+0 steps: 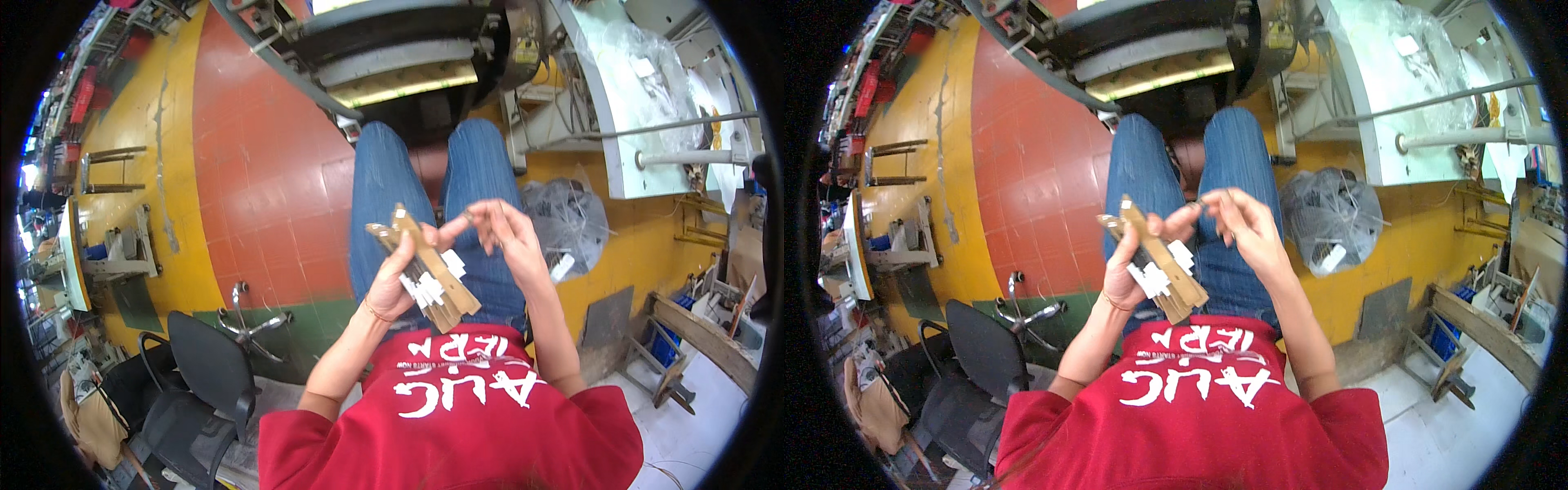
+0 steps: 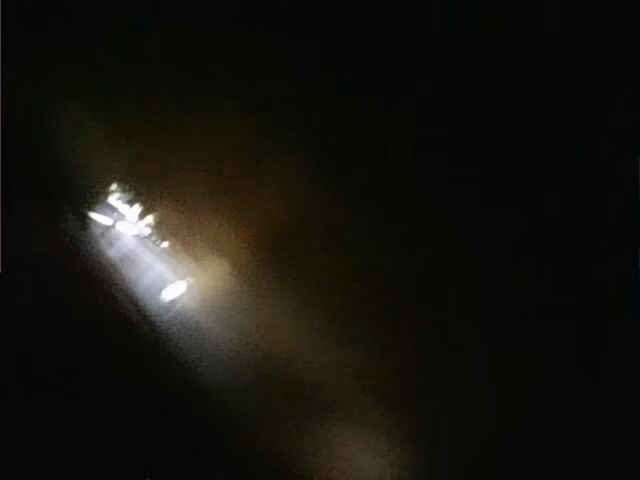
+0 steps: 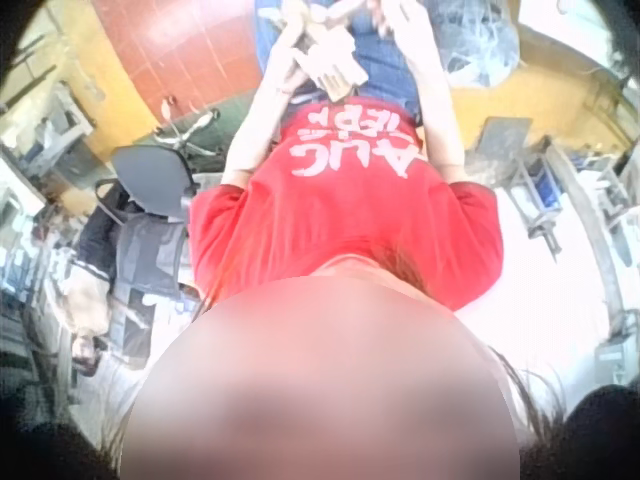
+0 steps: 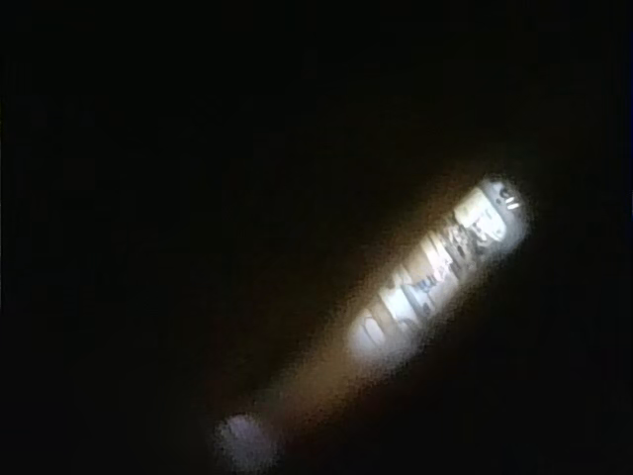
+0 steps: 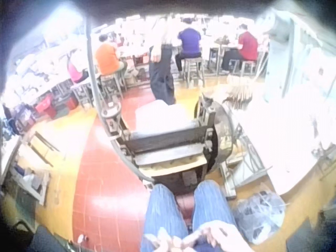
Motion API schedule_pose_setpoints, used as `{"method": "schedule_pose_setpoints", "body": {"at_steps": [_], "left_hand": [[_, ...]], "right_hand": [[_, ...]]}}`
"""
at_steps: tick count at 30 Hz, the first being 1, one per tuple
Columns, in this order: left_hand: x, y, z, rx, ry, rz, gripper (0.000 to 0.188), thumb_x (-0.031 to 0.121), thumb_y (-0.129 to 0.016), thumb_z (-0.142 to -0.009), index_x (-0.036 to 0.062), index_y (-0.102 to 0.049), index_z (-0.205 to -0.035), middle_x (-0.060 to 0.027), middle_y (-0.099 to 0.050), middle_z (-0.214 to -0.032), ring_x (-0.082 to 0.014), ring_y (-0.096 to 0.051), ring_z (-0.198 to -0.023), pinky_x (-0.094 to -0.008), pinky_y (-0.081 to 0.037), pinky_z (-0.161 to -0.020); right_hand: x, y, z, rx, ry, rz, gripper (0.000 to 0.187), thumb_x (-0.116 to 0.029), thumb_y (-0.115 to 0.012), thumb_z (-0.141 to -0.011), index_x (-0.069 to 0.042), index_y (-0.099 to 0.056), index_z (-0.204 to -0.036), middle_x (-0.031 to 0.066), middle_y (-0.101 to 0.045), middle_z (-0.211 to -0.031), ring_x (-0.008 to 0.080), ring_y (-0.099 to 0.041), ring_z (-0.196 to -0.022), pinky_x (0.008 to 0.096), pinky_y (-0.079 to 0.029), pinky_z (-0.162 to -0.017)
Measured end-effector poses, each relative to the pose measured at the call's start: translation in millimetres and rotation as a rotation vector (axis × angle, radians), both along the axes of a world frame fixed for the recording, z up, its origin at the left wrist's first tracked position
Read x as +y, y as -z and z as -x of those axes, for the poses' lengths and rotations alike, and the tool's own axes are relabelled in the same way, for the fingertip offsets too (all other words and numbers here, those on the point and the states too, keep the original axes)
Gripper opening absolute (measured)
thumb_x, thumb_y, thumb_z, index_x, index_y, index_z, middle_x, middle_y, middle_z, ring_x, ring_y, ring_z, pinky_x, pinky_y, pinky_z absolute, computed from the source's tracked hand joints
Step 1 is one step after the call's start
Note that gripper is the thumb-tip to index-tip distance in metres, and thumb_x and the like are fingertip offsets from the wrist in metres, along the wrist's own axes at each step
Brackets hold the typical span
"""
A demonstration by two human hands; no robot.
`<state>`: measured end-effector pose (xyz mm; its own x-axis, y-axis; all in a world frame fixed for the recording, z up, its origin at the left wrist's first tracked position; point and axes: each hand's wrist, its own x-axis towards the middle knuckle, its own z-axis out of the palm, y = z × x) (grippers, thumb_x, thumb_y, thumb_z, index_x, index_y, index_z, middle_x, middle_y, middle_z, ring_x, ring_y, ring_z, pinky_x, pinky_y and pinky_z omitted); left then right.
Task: The person assembles small wooden sticks into a bundle, ties them with a rubber band, and places the bundle on a sewing machine table. They then pick up flat cardboard pieces, fold them, and stack them on a nearby surface.
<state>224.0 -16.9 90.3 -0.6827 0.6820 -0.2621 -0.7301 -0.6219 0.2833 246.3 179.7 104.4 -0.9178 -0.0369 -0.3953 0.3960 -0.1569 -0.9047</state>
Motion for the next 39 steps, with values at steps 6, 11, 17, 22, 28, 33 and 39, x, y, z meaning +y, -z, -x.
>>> {"method": "schedule_pose_setpoints", "body": {"at_steps": [6,11,17,22,28,33,39], "left_hand": [[7.1,-28.7,57.0,0.619,-0.087,0.166,0.041,0.054,-0.048,-0.092,0.0129,-0.055,-0.093,-0.0243,-0.041,-0.141,-0.0331,0.0,-0.145,-0.0487,-0.001,-0.115],[32.5,-64.4,71.5,0.662,-0.036,0.235,0.036,0.048,-0.051,-0.093,0.0126,-0.05,-0.087,-0.026,-0.028,-0.149,-0.0305,-0.017,-0.143,-0.0401,-0.013,-0.113],[81.2,-84.4,94.7,0.456,-0.037,0.046,0.03,0.041,-0.047,-0.096,0.0131,-0.049,-0.087,-0.0186,-0.06,-0.121,-0.0341,-0.031,-0.137,-0.0454,-0.016,-0.116],[149.2,-101.4,122.0,0.387,-0.015,0.017,0.031,0.042,-0.045,-0.097,0.0122,-0.049,-0.088,-0.0108,-0.063,-0.095,-0.0331,-0.038,-0.133,-0.0456,-0.024,-0.114],[219.9,-129.2,142.8,0.618,0.147,-0.132,0.033,0.043,-0.039,-0.1,0.0123,-0.046,-0.091,-0.014,-0.064,-0.102,-0.037,-0.03,-0.137,-0.0488,-0.028,-0.11],[260.2,-124.3,121.0,0.46,0.288,-0.245,0.03,0.038,-0.035,-0.101,0.0116,-0.045,-0.093,-0.0124,-0.062,-0.097,-0.0357,-0.042,-0.128,-0.051,-0.032,-0.109],[281.0,-123.6,84.6,0.478,0.358,-0.189,0.031,0.042,-0.04,-0.099,0.0122,-0.044,-0.091,-0.0107,-0.061,-0.09,-0.0349,-0.047,-0.122,-0.0508,-0.034,-0.106]], "right_hand": [[-14.2,-29.7,3.5,0.15,0.015,0.264,0.062,-0.046,-0.068,-0.083,0.003,-0.06,-0.118,0.0023,-0.066,-0.092,0.006,-0.055,-0.072,0.0186,-0.044,-0.064],[-9.2,-53.8,27.7,0.189,0.086,0.173,0.02,-0.018,-0.064,-0.092,0.001,-0.07,-0.093,-0.0004,-0.066,-0.082,0.0039,-0.057,-0.075,0.0201,-0.047,-0.067],[6.4,-68.6,47.1,0.251,0.281,0.177,0.02,-0.018,-0.063,-0.092,0.001,-0.069,-0.09,0.0005,-0.067,-0.079,0.004,-0.058,-0.07,0.0212,-0.048,-0.063],[42.5,-88.7,67.3,0.496,0.618,-0.315,0.02,-0.017,-0.063,-0.092,0.002,-0.067,-0.088,0.0024,-0.066,-0.076,0.0039,-0.055,-0.071,0.0224,-0.047,-0.063],[86.9,-123.9,66.1,0.532,0.921,-0.537,0.016,-0.012,-0.064,-0.09,0.002,-0.066,-0.084,0.002,-0.059,-0.069,0.0073,-0.048,-0.06,0.0254,-0.04,-0.055],[103.2,-126.3,48.0,0.509,1.15,-0.765,0.015,-0.012,-0.065,-0.088,0.002,-0.064,-0.084,0.0086,-0.058,-0.071,0.0163,-0.055,-0.061,0.0299,-0.041,-0.056],[112.9,-113.2,10.4,0.409,1.264,-0.828,0.012,-0.008,-0.065,-0.085,0.003,-0.061,-0.083,0.0118,-0.058,-0.073,0.0236,-0.057,-0.066,0.0327,-0.044,-0.062]]}}
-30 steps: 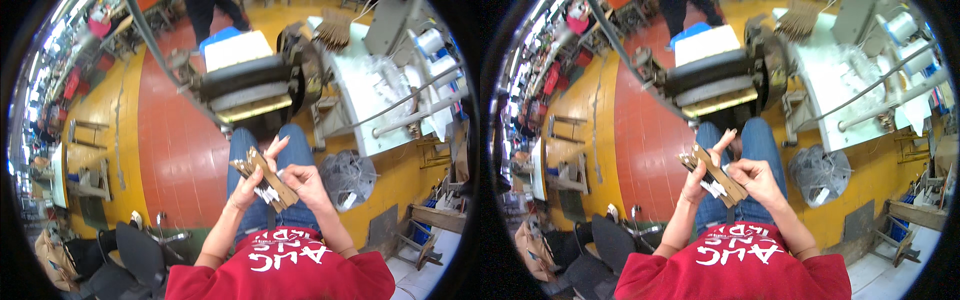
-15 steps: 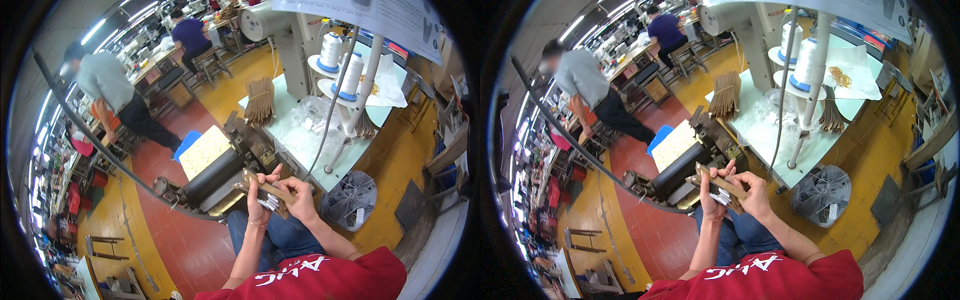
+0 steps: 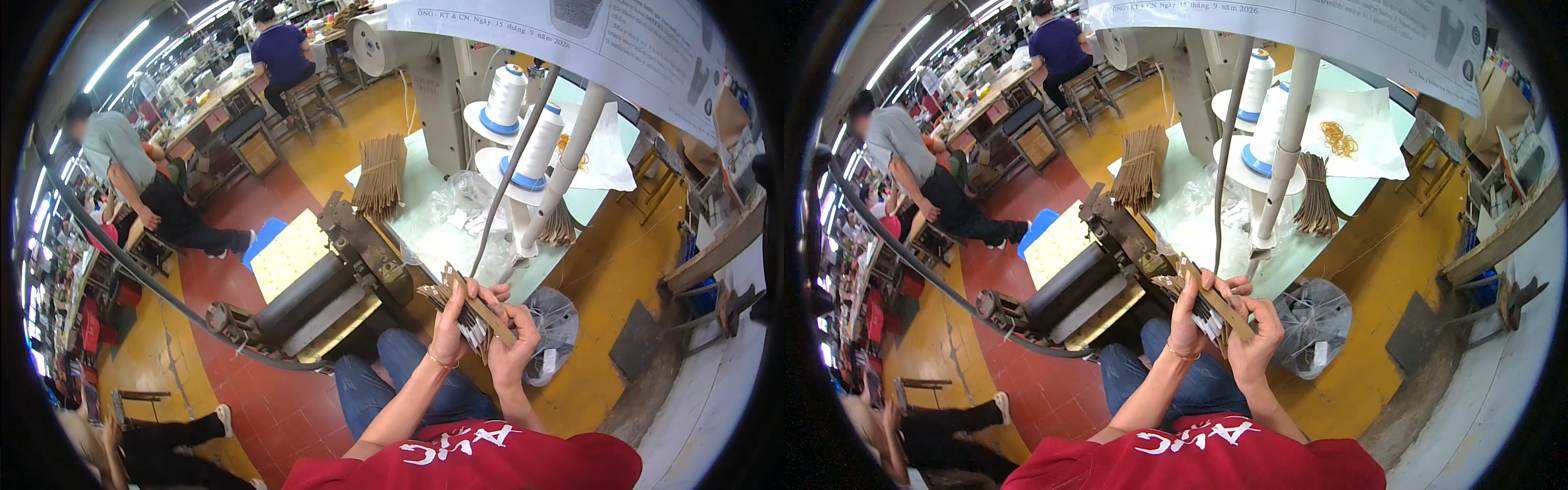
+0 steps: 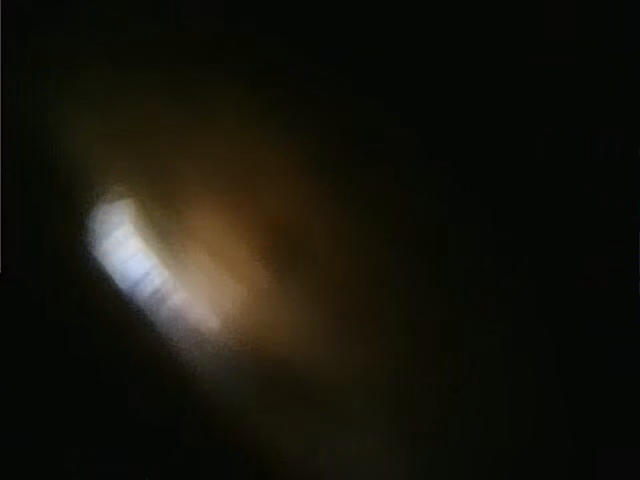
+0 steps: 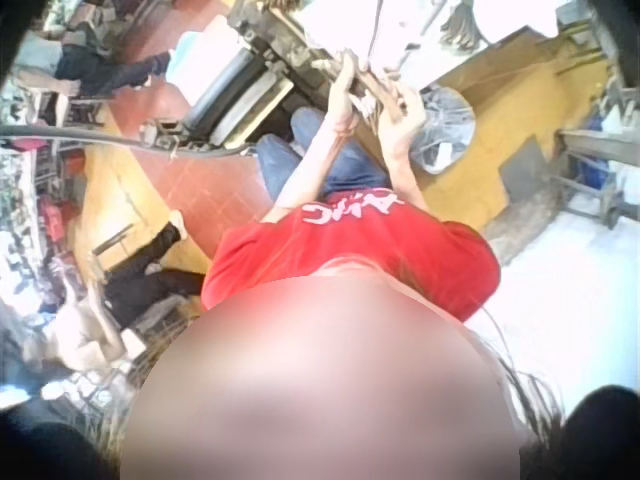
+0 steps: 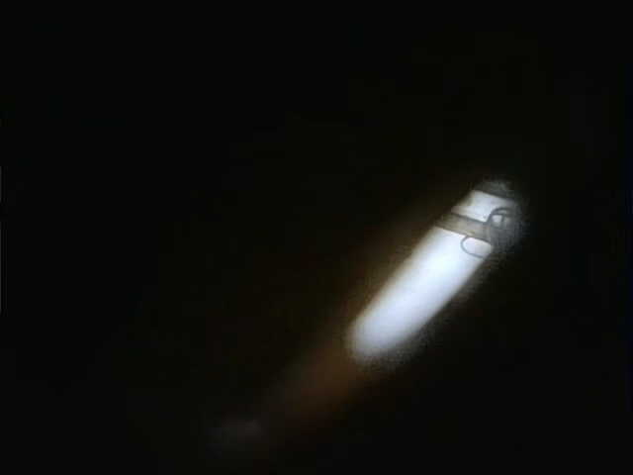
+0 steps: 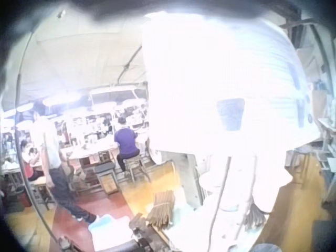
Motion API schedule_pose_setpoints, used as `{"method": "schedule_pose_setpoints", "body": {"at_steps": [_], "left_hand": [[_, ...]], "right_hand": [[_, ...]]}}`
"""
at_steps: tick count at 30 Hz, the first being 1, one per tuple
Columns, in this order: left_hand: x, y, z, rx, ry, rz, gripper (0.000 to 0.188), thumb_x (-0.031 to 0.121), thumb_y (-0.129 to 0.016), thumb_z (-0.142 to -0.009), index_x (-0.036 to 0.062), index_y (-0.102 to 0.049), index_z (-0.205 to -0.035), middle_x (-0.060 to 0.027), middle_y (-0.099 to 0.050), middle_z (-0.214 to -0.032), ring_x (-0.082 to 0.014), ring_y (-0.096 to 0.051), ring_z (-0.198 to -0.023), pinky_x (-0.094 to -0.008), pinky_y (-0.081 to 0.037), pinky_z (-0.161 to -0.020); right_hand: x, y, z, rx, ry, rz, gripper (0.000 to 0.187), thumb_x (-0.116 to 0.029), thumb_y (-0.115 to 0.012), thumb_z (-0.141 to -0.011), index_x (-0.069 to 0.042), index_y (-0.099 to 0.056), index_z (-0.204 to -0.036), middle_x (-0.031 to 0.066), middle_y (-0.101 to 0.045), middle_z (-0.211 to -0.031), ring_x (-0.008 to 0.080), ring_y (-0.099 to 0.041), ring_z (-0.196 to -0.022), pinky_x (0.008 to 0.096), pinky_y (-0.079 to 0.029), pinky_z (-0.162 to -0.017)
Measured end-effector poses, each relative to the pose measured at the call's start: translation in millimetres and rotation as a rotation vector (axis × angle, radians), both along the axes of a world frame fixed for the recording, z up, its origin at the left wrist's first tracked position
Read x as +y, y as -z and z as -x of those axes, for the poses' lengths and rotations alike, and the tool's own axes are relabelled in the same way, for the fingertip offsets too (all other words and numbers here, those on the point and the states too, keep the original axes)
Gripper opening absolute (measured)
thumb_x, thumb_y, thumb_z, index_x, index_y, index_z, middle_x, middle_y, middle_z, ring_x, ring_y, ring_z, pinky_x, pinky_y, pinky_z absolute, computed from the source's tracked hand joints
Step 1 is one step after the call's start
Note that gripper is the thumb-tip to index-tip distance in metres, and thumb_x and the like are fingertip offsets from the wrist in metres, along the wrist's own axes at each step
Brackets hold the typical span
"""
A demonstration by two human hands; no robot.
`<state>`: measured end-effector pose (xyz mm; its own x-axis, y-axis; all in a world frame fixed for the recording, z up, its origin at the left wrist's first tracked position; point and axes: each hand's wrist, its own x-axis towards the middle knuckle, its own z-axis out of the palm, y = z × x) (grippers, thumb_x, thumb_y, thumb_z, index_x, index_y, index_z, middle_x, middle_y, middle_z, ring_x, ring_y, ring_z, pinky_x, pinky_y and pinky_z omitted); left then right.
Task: The person assembles small wooden sticks into a bundle, ties them with a rubber band, and places the bundle on a sewing machine table. They then pick up flat cardboard pieces, fold them, and stack them on a nearby surface.
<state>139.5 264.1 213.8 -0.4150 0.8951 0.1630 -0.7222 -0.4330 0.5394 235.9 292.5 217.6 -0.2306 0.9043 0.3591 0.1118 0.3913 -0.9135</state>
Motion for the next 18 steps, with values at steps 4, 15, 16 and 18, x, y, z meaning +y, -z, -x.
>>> {"method": "schedule_pose_setpoints", "body": {"at_steps": [4,15,16,18], "left_hand": [[-12.4,-8.8,6.8,0.013,-0.141,0.112,0.043,0.051,-0.042,-0.096,0.0098,-0.047,-0.085,-0.0104,-0.061,-0.088,-0.0326,-0.055,-0.109,-0.0504,-0.041,-0.099],[-11.7,10.7,88.0,-0.476,-0.246,-0.003,0.035,0.045,-0.058,-0.091,0.0105,-0.057,-0.087,-0.0042,-0.06,-0.085,-0.0205,-0.061,-0.09,-0.0519,-0.045,-0.095],[-7.6,13.1,92.5,-0.473,-0.242,0.031,0.036,0.046,-0.059,-0.09,0.0104,-0.058,-0.085,-0.0052,-0.061,-0.086,-0.0214,-0.062,-0.089,-0.053,-0.045,-0.096],[3.9,19.5,102.5,-0.538,-0.252,0.119,0.036,0.046,-0.061,-0.088,0.0104,-0.059,-0.083,-0.0078,-0.063,-0.088,-0.0233,-0.063,-0.089,-0.0554,-0.045,-0.096]], "right_hand": [[19.9,12.3,-34.2,0.122,0.045,0.232,0.017,-0.014,-0.061,-0.092,0.001,-0.062,-0.083,0.0039,-0.062,-0.074,0.0138,-0.055,-0.065,0.0278,-0.044,-0.062],[193.9,31.4,24.7,-0.204,-0.101,-0.192,0.017,-0.014,-0.062,-0.089,0.001,-0.067,-0.097,0.0076,-0.063,-0.071,0.0153,-0.057,-0.061,0.0286,-0.042,-0.058],[209.5,40.7,39.0,-0.269,-0.19,-0.274,0.018,-0.013,-0.063,-0.086,0.0,-0.067,-0.098,0.0109,-0.066,-0.076,0.0191,-0.061,-0.065,0.0316,-0.045,-0.062],[221.9,67.1,70.2,-0.108,-0.269,-0.524,0.019,-0.013,-0.064,-0.085,-0.001,-0.067,-0.099,0.0133,-0.067,-0.081,0.0222,-0.062,-0.07,0.0344,-0.046,-0.065]]}}
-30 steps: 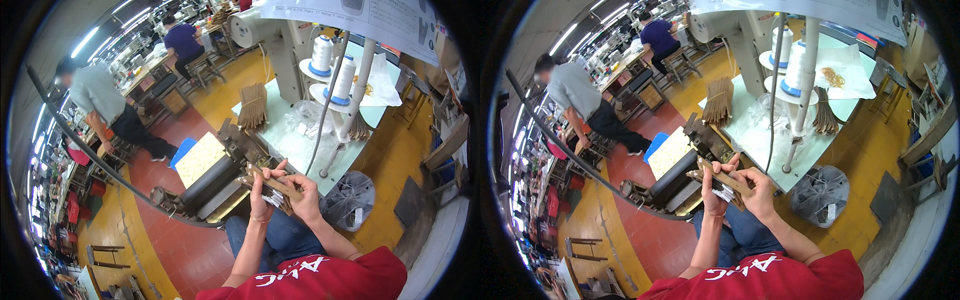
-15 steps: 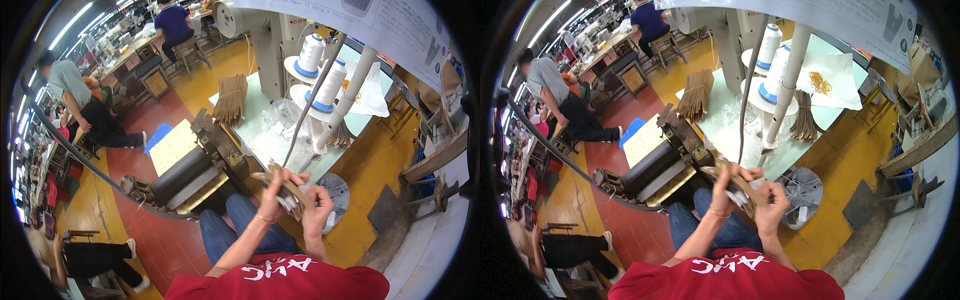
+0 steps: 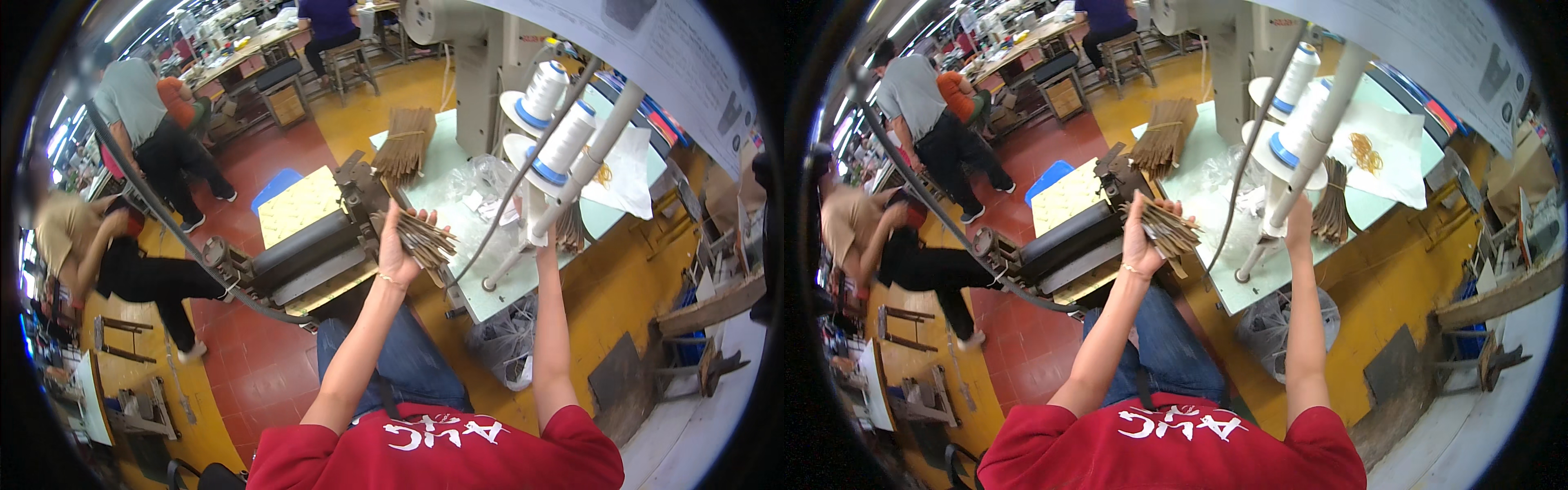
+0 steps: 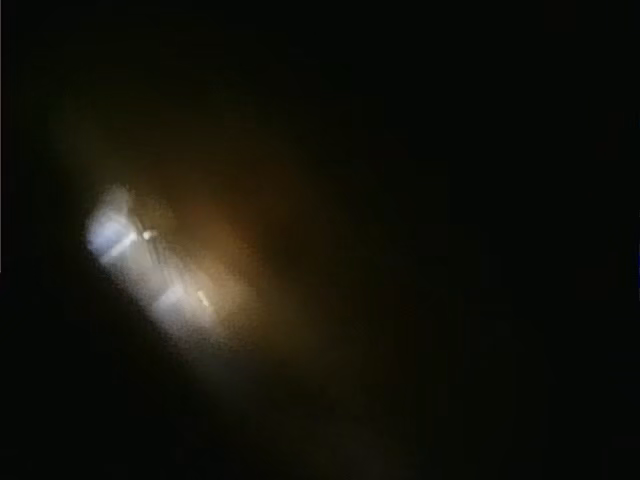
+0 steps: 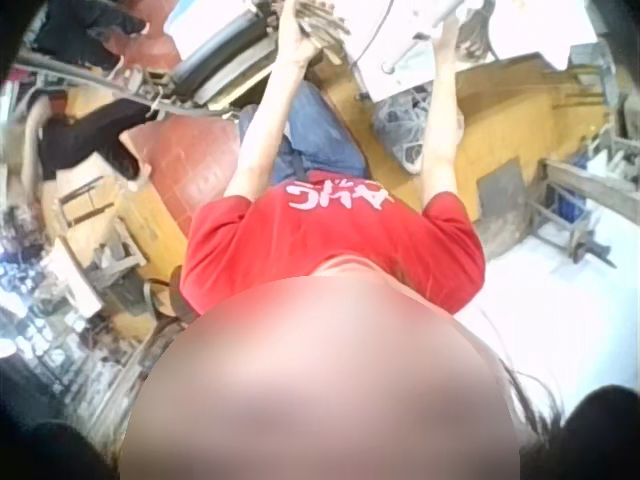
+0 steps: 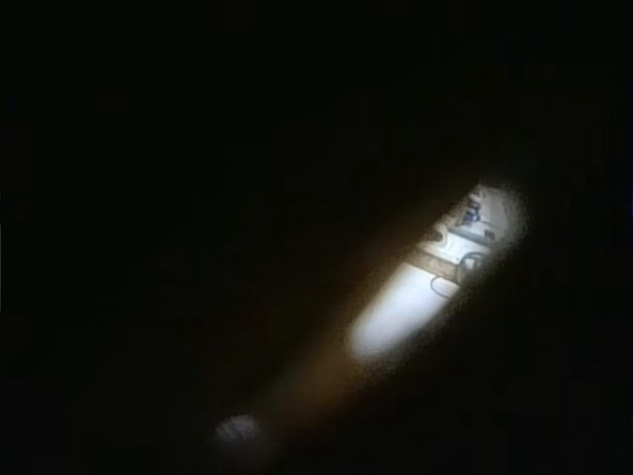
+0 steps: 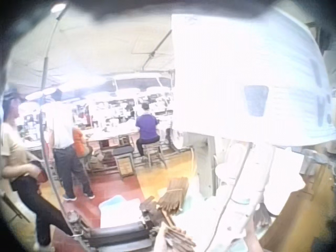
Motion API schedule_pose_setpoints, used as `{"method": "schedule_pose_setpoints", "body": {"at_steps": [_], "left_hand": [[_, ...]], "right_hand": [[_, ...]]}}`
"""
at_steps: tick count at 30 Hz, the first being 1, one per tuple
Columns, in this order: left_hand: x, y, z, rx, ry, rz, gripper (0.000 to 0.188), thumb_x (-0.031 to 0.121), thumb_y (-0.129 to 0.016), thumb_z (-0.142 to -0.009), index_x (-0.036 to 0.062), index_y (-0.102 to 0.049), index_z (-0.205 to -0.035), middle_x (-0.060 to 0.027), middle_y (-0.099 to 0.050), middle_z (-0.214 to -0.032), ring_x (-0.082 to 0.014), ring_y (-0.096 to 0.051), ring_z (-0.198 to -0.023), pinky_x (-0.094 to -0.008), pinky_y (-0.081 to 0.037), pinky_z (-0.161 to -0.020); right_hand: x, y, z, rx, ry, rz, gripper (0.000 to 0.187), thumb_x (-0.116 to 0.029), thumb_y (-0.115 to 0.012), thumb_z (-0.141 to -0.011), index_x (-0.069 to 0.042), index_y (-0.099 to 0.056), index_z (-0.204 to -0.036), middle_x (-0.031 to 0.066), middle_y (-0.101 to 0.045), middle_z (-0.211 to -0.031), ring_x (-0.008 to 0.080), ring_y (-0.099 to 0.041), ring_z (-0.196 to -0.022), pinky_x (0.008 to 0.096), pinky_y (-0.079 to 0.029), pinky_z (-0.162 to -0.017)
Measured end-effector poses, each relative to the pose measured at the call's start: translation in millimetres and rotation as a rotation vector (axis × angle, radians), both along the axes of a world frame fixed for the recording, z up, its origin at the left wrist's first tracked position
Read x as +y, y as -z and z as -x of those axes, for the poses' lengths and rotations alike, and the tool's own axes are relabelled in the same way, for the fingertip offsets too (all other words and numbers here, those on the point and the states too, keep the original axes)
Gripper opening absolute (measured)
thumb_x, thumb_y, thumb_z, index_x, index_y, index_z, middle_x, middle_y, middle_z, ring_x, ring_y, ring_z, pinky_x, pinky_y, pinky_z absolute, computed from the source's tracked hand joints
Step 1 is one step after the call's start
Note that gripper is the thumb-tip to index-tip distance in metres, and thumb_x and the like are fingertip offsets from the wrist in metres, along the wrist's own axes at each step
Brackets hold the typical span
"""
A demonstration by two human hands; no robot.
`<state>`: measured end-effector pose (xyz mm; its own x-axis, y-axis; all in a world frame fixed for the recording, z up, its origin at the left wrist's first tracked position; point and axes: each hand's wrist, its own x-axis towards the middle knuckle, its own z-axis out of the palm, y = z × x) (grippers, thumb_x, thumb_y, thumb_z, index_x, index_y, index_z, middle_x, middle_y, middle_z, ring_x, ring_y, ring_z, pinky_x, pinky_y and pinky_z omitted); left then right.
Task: The person assembles small wooden sticks into a bundle, ties them with a rubber band, and places the bundle on a sewing machine table. They then pick up flat cardboard pieces, fold them, and stack them on a nearby surface.
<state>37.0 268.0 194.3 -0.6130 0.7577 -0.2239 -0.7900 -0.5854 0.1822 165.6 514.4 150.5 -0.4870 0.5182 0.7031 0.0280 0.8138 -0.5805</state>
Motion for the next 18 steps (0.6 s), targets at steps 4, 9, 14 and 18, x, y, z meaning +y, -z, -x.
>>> {"method": "schedule_pose_setpoints", "body": {"at_steps": [4,9,14,18], "left_hand": [[29.6,16.4,18.6,-0.006,0.016,0.094,0.028,0.039,-0.061,-0.09,0.0115,-0.056,-0.085,-0.0081,-0.064,-0.096,-0.0254,-0.061,-0.1,-0.0565,-0.048,-0.09],[74.9,25.3,32.2,0.17,0.05,0.174,0.017,0.027,-0.053,-0.096,0.0142,-0.047,-0.104,-0.0095,-0.062,-0.112,-0.0248,-0.061,-0.102,-0.0504,-0.053,-0.085],[107.9,27.9,33.5,0.301,0.108,0.195,0.026,0.03,-0.054,-0.096,0.0101,-0.048,-0.11,-0.0101,-0.06,-0.118,-0.026,-0.059,-0.109,-0.045,-0.054,-0.085],[116.6,33.9,31.4,0.291,0.151,0.201,0.028,0.031,-0.055,-0.095,0.0084,-0.048,-0.111,-0.0096,-0.06,-0.119,-0.0253,-0.058,-0.11,-0.0451,-0.054,-0.084]], "right_hand": [[11.4,23.7,17.2,-0.133,0.072,-0.047,0.018,-0.015,-0.072,-0.078,-0.004,-0.067,-0.092,0.0115,-0.067,-0.084,0.0257,-0.064,-0.077,0.0384,-0.047,-0.069],[9.8,19.1,11.9,0.043,0.084,0.127,0.019,-0.016,-0.076,-0.076,-0.003,-0.067,-0.087,0.0086,-0.067,-0.081,0.0199,-0.063,-0.074,0.0366,-0.046,-0.065],[12.8,14.8,11.6,-0.003,-0.372,0.414,0.032,-0.02,-0.058,-0.091,-0.005,-0.054,-0.119,0.0103,-0.059,-0.113,0.0191,-0.06,-0.094,0.0366,-0.046,-0.091],[5.7,3.5,18.3,-0.055,-0.177,0.112,0.018,-0.017,-0.062,-0.088,-0.004,-0.062,-0.1,0.0138,-0.061,-0.095,0.0279,-0.06,-0.088,0.0388,-0.046,-0.078]]}}
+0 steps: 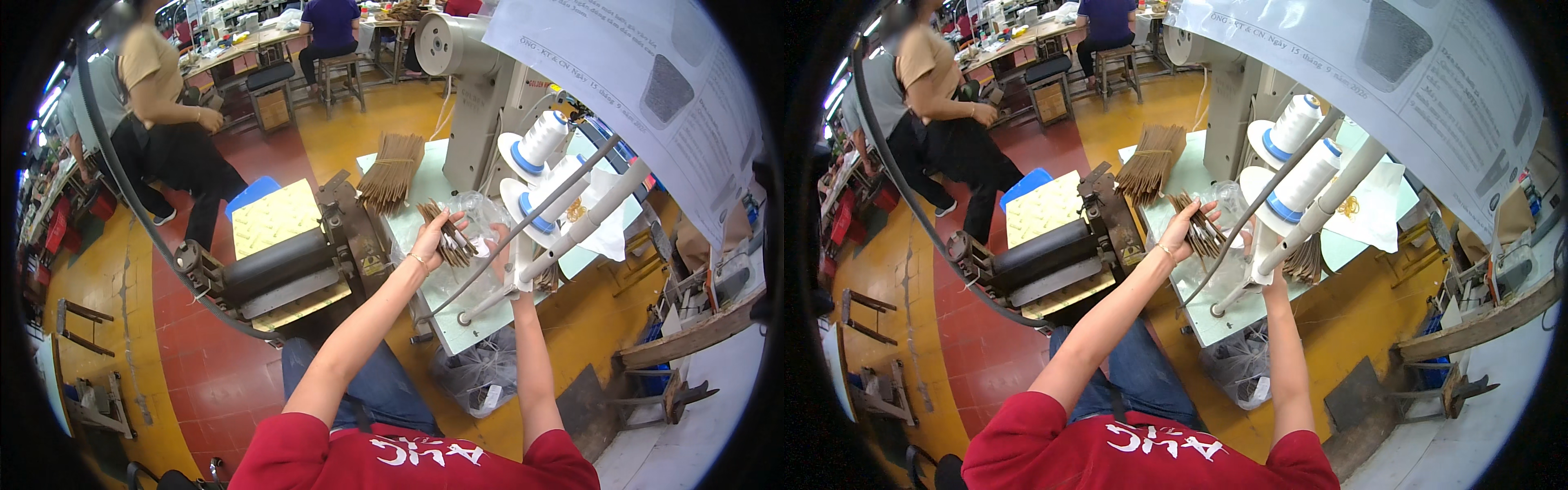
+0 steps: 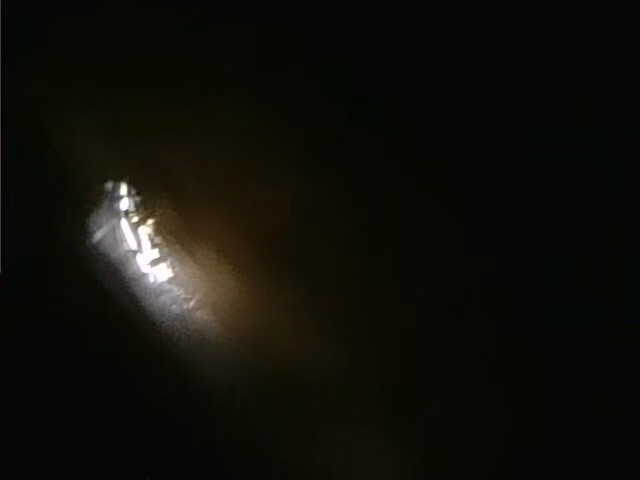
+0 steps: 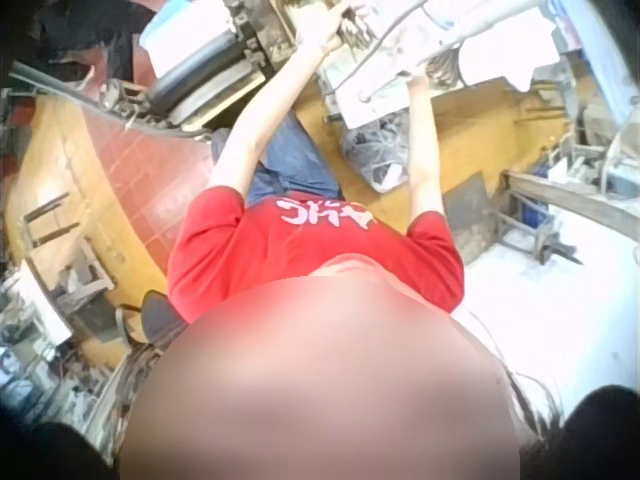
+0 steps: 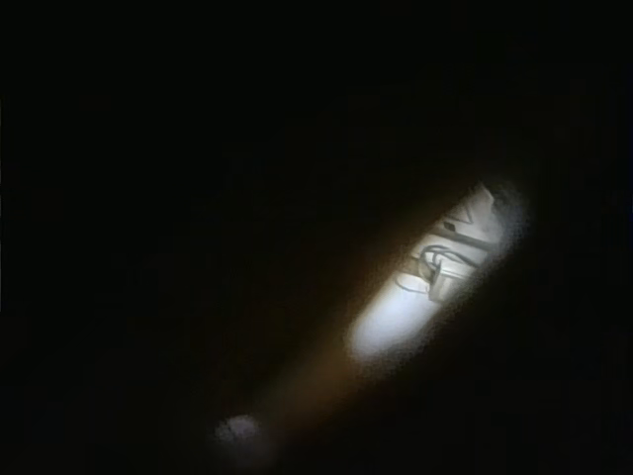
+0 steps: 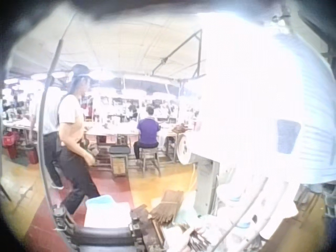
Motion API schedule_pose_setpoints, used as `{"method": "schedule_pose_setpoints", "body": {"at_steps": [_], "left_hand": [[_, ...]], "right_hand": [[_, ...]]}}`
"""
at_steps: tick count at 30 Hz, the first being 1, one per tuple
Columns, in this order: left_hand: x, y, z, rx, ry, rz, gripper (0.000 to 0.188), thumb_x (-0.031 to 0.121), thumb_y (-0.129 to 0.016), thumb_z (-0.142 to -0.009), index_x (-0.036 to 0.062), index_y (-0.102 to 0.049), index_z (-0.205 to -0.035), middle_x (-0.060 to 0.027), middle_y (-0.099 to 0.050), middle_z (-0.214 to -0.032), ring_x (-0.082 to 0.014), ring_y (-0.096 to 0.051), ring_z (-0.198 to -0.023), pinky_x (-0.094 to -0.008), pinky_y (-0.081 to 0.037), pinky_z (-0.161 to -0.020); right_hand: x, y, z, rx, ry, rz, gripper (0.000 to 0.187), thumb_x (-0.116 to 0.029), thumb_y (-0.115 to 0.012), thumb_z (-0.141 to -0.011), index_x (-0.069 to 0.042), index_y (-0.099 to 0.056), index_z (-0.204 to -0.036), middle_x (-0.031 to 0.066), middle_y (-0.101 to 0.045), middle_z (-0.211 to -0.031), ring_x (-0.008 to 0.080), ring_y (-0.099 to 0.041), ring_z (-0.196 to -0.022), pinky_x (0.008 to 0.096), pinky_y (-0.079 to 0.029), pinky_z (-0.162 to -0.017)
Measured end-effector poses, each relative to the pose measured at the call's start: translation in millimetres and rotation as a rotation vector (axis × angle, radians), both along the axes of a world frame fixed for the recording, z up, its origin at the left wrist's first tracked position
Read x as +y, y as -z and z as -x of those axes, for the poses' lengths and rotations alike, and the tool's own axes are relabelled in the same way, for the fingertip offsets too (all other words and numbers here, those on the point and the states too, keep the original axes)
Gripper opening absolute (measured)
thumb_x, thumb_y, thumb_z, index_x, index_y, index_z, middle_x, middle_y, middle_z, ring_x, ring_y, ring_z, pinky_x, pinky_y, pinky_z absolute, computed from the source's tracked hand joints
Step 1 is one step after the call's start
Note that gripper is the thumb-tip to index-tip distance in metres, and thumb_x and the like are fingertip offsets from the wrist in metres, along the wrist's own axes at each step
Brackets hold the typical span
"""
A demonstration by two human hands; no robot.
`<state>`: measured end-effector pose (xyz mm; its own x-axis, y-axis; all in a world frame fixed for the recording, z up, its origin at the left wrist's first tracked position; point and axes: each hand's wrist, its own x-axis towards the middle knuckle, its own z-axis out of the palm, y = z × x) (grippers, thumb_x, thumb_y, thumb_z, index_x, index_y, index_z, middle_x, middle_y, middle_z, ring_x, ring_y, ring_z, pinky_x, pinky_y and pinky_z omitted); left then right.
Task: The person assembles small wooden sticks into a bundle, ties them with a rubber band, and places the bundle on a sewing machine table. They then pick up flat cardboard pieces, fold them, and stack them on a nearby surface.
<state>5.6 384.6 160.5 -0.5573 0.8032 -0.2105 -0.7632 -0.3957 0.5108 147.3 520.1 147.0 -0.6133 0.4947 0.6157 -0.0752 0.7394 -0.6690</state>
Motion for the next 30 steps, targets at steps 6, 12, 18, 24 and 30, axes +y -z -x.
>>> {"method": "schedule_pose_setpoints", "body": {"at_steps": [6,12,18,24,30], "left_hand": [[0.2,6.1,-1.7,-0.008,0.022,-0.02,0.033,0.029,-0.057,-0.094,0.0052,-0.046,-0.114,-0.0101,-0.06,-0.119,-0.0244,-0.057,-0.111,-0.0446,-0.054,-0.086],[3.4,6.0,-2.7,0.14,-0.105,0.024,0.038,0.027,-0.059,-0.093,0.0016,-0.048,-0.119,-0.0129,-0.058,-0.123,-0.0248,-0.053,-0.118,-0.0431,-0.052,-0.09],[8.0,8.3,-9.5,0.233,-0.097,-0.023,0.041,0.028,-0.057,-0.094,-0.0014,-0.048,-0.121,-0.0126,-0.053,-0.131,-0.0264,-0.042,-0.129,-0.0406,-0.047,-0.097],[12.9,18.5,-2.5,0.205,-0.157,-0.007,0.042,0.032,-0.057,-0.094,-0.0018,-0.05,-0.12,-0.0114,-0.054,-0.13,-0.0253,-0.043,-0.128,-0.0448,-0.051,-0.093],[-4.7,21.2,23.4,0.117,-0.107,-0.066,0.041,0.034,-0.057,-0.094,0.0007,-0.055,-0.118,-0.0071,-0.057,-0.126,-0.0207,-0.049,-0.123,-0.044,-0.055,-0.087]], "right_hand": [[-25.4,-42.5,-4.7,-0.128,0.103,-0.325,0.016,-0.019,-0.069,-0.083,-0.005,-0.068,-0.091,0.0134,-0.06,-0.083,0.0265,-0.058,-0.074,0.0373,-0.046,-0.066],[-44.3,-61.1,7.7,-0.302,-0.15,0.066,0.034,-0.022,-0.075,-0.079,-0.006,-0.067,-0.108,0.0048,-0.062,-0.087,0.0136,-0.055,-0.075,0.0288,-0.045,-0.065],[-44.1,-48.0,18.9,-0.32,-0.163,0.189,0.026,-0.012,-0.075,-0.077,-0.002,-0.07,-0.101,0.0062,-0.063,-0.082,0.0142,-0.055,-0.069,0.0284,-0.044,-0.062],[-36.9,-19.8,14.6,0.014,-0.021,-0.159,0.013,-0.008,-0.07,-0.082,0.0,-0.065,-0.091,0.0071,-0.062,-0.078,0.0147,-0.055,-0.07,0.0288,-0.044,-0.064],[-23.8,-28.5,-5.3,-0.019,0.028,0.208,0.017,-0.009,-0.065,-0.086,-0.003,-0.063,-0.102,0.0094,-0.061,-0.087,0.0195,-0.058,-0.081,0.0316,-0.046,-0.074]]}}
